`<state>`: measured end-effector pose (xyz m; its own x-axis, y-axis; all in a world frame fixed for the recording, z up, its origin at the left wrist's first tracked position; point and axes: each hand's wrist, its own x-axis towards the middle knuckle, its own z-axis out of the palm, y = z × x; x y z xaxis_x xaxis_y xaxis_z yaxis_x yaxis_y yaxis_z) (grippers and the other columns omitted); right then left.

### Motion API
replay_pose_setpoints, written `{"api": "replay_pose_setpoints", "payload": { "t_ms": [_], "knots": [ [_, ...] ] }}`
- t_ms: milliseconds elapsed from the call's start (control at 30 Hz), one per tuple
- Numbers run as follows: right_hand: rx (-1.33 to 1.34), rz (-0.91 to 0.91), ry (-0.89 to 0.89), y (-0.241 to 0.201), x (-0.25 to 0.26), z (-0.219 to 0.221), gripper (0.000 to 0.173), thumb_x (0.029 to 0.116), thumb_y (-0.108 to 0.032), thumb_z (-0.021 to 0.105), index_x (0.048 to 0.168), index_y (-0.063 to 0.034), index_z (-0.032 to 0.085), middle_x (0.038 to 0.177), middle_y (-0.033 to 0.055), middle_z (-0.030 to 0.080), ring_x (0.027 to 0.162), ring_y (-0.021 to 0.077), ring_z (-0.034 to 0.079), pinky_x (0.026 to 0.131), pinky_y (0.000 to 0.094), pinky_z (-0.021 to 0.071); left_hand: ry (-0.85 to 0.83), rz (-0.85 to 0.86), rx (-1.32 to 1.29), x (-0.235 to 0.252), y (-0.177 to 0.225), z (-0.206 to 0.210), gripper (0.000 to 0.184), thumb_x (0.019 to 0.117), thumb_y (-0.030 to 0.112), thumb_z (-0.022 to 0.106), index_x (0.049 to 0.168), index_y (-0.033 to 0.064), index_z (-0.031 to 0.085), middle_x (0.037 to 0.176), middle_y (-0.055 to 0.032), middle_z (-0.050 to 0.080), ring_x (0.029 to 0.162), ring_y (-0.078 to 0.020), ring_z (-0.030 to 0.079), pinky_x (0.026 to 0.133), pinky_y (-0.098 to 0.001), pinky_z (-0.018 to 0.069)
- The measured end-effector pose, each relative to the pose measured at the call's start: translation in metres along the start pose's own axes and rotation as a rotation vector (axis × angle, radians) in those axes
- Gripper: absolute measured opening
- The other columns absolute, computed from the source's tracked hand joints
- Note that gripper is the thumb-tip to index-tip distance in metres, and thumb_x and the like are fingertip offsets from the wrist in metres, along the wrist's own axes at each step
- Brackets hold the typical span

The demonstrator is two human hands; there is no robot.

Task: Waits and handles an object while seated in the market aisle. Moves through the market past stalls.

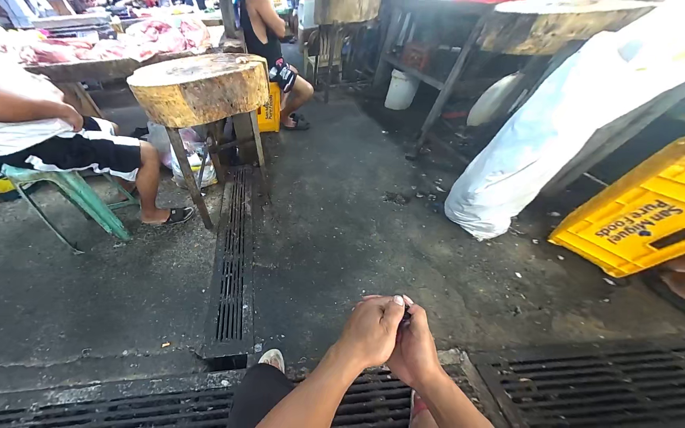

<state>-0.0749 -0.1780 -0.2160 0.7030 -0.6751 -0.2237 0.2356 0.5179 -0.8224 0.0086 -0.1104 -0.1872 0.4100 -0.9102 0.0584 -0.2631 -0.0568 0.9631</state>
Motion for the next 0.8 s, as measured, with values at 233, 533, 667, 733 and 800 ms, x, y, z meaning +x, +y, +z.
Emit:
{"api": "replay_pose_setpoints", "payload": {
  "t_ms": [233, 533, 667, 733, 800],
  "knots": [
    [0.01, 0.026, 0.033, 0.007, -0.003, 0.007, 0.069, 0.1069, -0.055, 0.016, 0.11, -0.0079, 0.066, 0.097, 0.0082, 0.073, 0.09, 0.0184, 0.07, 0.078, 0.0385, 0.0599, 0.072, -0.01, 0.006, -0.007, -0.002, -0.002, 0.05, 0.1096, 0.037, 0.035, 0.11, 0.0069, 0.075, 0.11, -0.0083, 0.074, 0.111, -0.0179, 0.068, 0.104, -0.044, 0.0518],
    [0.02, 0.196, 0.094, 0.001, 0.002, 0.0, 0.062, 0.1069, -0.057, 0.023, 0.111, -0.0103, 0.063, 0.085, 0.0073, 0.069, 0.071, 0.0188, 0.067, 0.058, 0.0368, 0.0547, 0.107, -0.118, 0.093, -0.001, -0.007, 0.006, 0.059, 0.1073, 0.04, 0.025, 0.111, 0.0032, 0.071, 0.106, -0.0115, 0.071, 0.101, -0.0172, 0.068, 0.092, -0.0451, 0.0543],
    [-0.009, 0.221, 0.073, -0.003, 0.001, -0.002, 0.063, 0.1072, -0.057, 0.022, 0.116, -0.0104, 0.063, 0.085, 0.0083, 0.069, 0.068, 0.0186, 0.066, 0.055, 0.035, 0.0533, 0.139, -0.139, 0.05, 0.0, -0.007, 0.009, 0.056, 0.107, 0.039, 0.025, 0.105, 0.0067, 0.071, 0.091, -0.0043, 0.07, 0.082, -0.0098, 0.067, 0.073, -0.0354, 0.0562],
    [-0.014, 0.234, 0.056, -0.005, 0.001, -0.003, 0.062, 0.1073, -0.058, 0.022, 0.118, -0.011, 0.062, 0.087, 0.009, 0.069, 0.068, 0.0191, 0.066, 0.055, 0.0349, 0.0529, 0.138, -0.135, 0.01, 0.0, -0.005, 0.01, 0.053, 0.1069, 0.036, 0.025, 0.102, 0.0073, 0.07, 0.087, -0.0015, 0.069, 0.078, -0.0073, 0.066, 0.069, -0.0319, 0.0563],
    [-0.025, 0.234, 0.035, -0.006, 0.0, -0.003, 0.063, 0.1072, -0.058, 0.021, 0.118, -0.0116, 0.063, 0.087, 0.0091, 0.069, 0.068, 0.0191, 0.066, 0.054, 0.0348, 0.0529, 0.139, -0.126, -0.028, -0.001, -0.002, 0.011, 0.052, 0.1074, 0.033, 0.023, 0.101, 0.0088, 0.069, 0.082, 0.0014, 0.068, 0.072, -0.0051, 0.065, 0.064, -0.0279, 0.0557]
  ]
}}
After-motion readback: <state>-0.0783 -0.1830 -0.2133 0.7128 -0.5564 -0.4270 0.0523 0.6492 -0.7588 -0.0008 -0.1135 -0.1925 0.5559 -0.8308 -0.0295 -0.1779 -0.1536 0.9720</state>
